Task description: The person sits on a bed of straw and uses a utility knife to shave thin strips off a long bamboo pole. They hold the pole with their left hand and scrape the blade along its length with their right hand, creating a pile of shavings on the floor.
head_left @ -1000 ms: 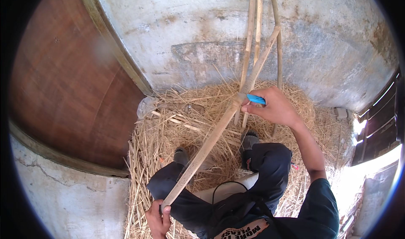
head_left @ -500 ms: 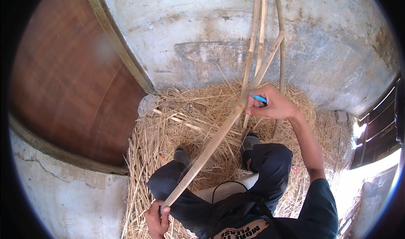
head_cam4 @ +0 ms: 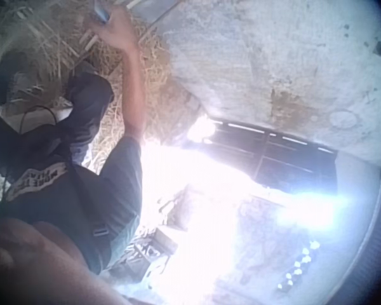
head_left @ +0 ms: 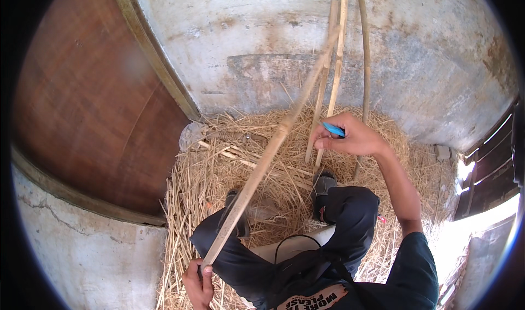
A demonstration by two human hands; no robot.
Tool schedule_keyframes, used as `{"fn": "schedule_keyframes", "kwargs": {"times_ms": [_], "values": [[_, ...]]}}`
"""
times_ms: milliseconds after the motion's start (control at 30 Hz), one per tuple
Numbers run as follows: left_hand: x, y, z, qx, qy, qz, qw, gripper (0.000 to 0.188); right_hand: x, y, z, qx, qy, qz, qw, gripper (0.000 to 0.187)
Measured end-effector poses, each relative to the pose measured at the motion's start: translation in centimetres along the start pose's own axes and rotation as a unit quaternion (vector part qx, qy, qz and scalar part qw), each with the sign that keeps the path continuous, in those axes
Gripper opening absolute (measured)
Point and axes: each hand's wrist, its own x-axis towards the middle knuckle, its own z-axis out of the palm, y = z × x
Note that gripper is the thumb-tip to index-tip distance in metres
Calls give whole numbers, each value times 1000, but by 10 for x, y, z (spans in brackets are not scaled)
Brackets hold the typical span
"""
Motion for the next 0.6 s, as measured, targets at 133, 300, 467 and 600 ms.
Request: {"fn": "schedule_keyframes", "kwargs": {"times_ms": [133,300,467,600], "values": [[2,3,4,-14,28,-1,1000,50,-3,-9,7,-73,84,-32,993,55],[-3,-15,18,-93,26,-40,995,48,-9,-26,7,-89,154,11,984,55],[2,-7,47,-235,-24,-81,968,45,-13,0,14,-150,181,-99,967,43],[8,20,59,-361,-108,-142,915,43,-19,-14,41,-57,104,-81,990,41]]}}
